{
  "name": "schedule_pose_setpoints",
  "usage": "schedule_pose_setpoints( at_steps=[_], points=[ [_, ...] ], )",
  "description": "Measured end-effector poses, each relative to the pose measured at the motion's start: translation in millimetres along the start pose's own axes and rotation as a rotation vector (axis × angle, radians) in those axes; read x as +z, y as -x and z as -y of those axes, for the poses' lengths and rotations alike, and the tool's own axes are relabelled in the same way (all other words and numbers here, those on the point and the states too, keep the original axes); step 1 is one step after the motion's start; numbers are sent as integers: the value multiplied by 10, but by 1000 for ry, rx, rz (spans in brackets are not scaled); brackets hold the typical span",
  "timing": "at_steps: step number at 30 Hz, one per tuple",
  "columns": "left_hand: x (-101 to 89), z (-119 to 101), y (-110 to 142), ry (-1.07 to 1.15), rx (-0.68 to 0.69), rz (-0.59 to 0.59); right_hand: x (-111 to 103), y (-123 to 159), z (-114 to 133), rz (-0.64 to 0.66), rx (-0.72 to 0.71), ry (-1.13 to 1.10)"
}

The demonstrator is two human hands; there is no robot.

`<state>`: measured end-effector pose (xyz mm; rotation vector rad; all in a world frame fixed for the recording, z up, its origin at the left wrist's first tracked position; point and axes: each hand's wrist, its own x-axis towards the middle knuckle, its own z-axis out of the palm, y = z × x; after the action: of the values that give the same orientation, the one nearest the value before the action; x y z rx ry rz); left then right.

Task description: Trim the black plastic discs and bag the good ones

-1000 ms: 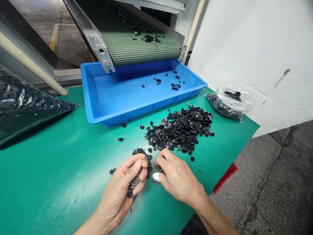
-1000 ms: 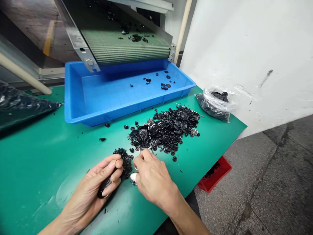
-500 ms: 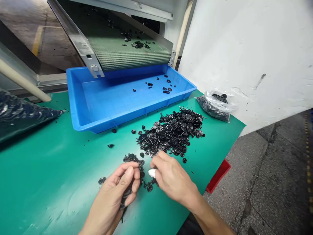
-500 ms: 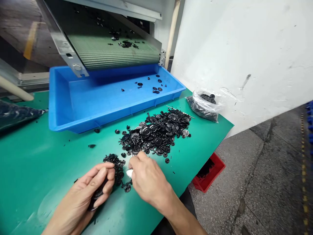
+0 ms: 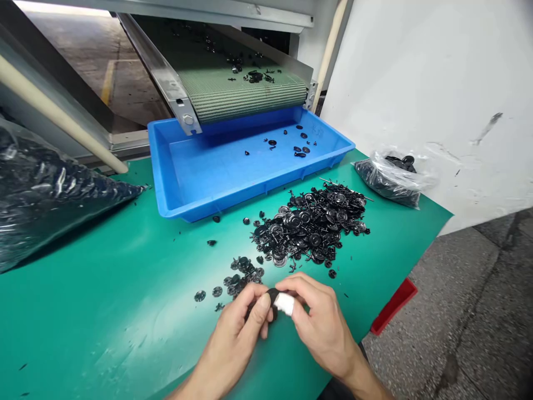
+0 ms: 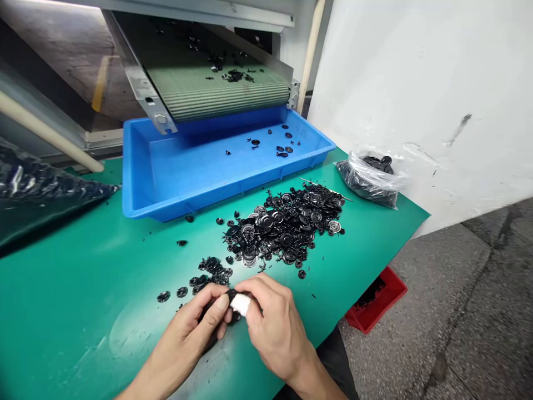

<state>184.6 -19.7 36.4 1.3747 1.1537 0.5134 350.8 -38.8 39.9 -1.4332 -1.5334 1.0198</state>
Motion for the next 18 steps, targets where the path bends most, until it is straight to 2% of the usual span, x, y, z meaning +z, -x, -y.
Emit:
schedule_pose_setpoints(
  at_steps=[3,6,8,15,18],
  points=[
    [-23,4,8,-81,57,33,-27,3,12,30,-25,37],
    [-15,-18,21,39,26,80,9,22,0,15,31,-107],
    [-3,-26,28,97,7,86,32,60,-13,10,11,-151],
    [-67,70,22,-252,154,157,-135,110,16,249,-132,308],
    [-107,128,59,-335,176,106,-200,29,45,367,-153,370]
  ],
)
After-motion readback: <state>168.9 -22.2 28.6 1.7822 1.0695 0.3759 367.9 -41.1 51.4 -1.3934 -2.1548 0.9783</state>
